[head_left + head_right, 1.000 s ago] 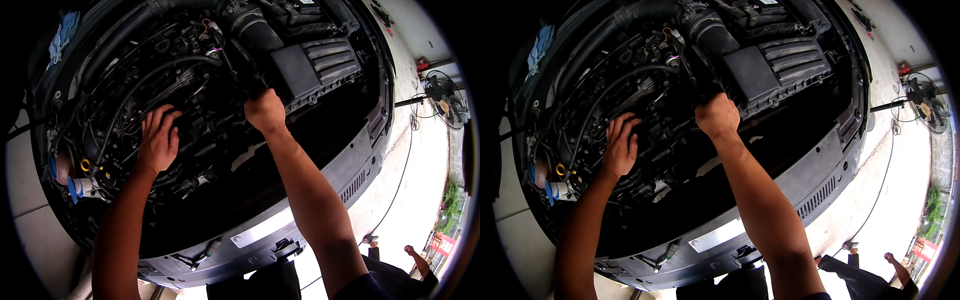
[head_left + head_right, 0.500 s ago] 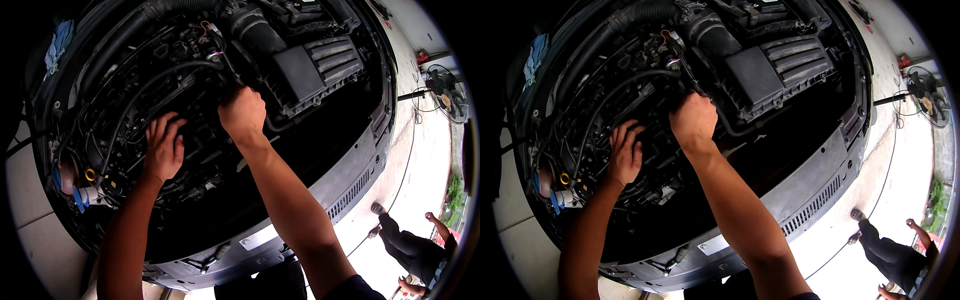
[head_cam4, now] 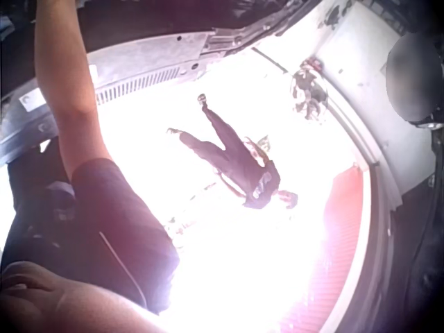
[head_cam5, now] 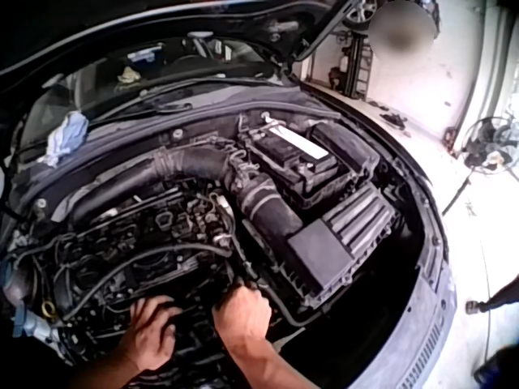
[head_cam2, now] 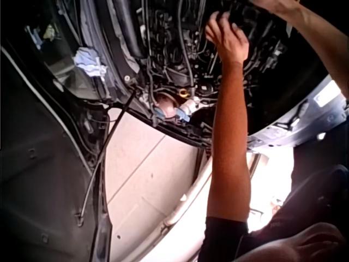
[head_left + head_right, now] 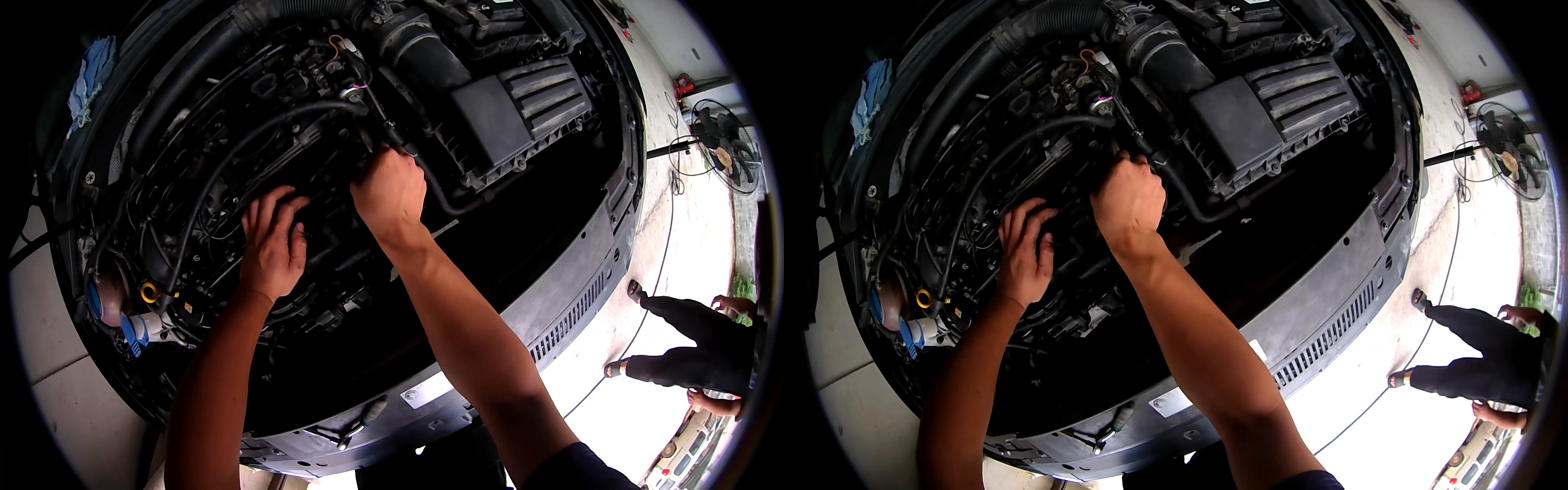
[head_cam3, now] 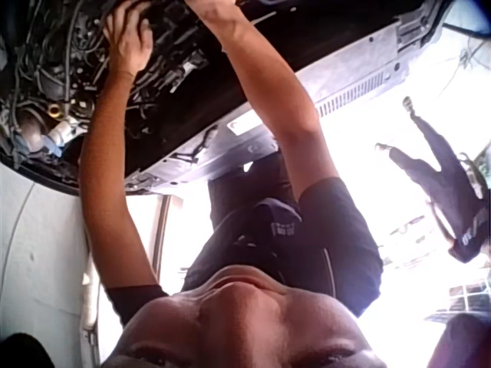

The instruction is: The person uses a wrench and a socket set to work on components of a car engine. They loosen fasteners and move parts of the intake system while standing in a garage.

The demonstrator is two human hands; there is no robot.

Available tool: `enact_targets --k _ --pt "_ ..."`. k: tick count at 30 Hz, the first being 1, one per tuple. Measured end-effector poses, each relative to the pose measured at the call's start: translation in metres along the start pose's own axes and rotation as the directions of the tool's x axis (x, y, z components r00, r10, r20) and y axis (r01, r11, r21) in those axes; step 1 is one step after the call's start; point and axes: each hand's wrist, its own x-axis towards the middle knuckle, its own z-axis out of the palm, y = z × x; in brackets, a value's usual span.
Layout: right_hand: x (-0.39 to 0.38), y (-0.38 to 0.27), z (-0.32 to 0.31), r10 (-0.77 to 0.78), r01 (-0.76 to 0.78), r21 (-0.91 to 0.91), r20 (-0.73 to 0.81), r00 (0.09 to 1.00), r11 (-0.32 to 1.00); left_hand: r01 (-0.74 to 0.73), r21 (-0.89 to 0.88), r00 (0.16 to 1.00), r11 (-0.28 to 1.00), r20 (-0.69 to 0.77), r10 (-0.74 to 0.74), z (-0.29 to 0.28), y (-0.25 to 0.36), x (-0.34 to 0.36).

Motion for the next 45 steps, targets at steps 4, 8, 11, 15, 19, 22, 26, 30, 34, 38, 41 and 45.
enact_targets --k 4,8,11,15,19,22,26,30,34,38,41,45 --pt "-0.001 -0.010 0.008 0.011 -0.012 0.072 0.016 1.000 0.997 -0.005 0.001 1.000 1.000 -0.004 0.005 0.002 0.001 0.001" --pt "-0.001 -0.037 0.015 0.060 -0.068 0.085 0.092 0.994 0.994 -0.005 0.004 1.000 1.000 -0.028 0.005 0.004 0.000 0.002" --pt "-0.004 -0.033 0.020 0.081 -0.073 0.150 -0.046 0.996 0.986 0.008 0.001 1.000 1.000 -0.025 -0.008 0.003 -0.004 -0.002" --pt "-0.005 -0.007 0.000 0.078 -0.087 0.391 0.037 0.996 0.916 0.030 -0.002 1.000 1.000 0.004 -0.030 0.001 -0.001 -0.001" --pt "-0.003 0.017 -0.009 0.207 -0.308 0.668 0.229 0.951 0.677 0.004 0.023 1.000 1.000 0.004 -0.004 0.003 0.001 0.001" --pt "-0.015 0.013 -0.042 0.205 -0.462 0.696 0.424 0.882 0.549 0.017 0.024 1.000 1.000 0.001 -0.017 0.001 -0.004 -0.004" --pt "-0.008 0.059 -0.045 -0.067 0.012 0.338 0.150 0.986 0.941 0.009 0.009 1.000 1.000 0.000 -0.009 0.003 0.000 0.001" --pt "-0.009 0.046 -0.048 -0.044 0.046 -0.011 0.151 0.988 0.999 0.035 0.003 0.999 0.999 -0.008 -0.035 0.002 -0.001 -0.001" --pt "-0.008 0.042 -0.032 0.056 -0.052 -0.094 0.034 0.998 0.994 0.030 0.015 1.000 0.999 -0.009 -0.030 0.004 -0.001 -0.002" --pt "-0.004 0.036 -0.018 0.027 -0.029 -0.030 -0.062 0.998 0.999 0.013 0.004 1.000 1.000 -0.016 -0.013 0.002 -0.001 -0.001" --pt "0.001 0.038 -0.008 -0.010 0.007 -0.030 -0.095 0.995 1.000 0.011 0.013 1.000 1.000 -0.002 -0.011 0.003 -0.002 -0.002" --pt "0.005 0.042 -0.004 -0.054 0.049 -0.044 -0.118 0.992 0.998 0.020 0.011 1.000 1.000 -0.005 -0.020 0.003 -0.001 -0.002"
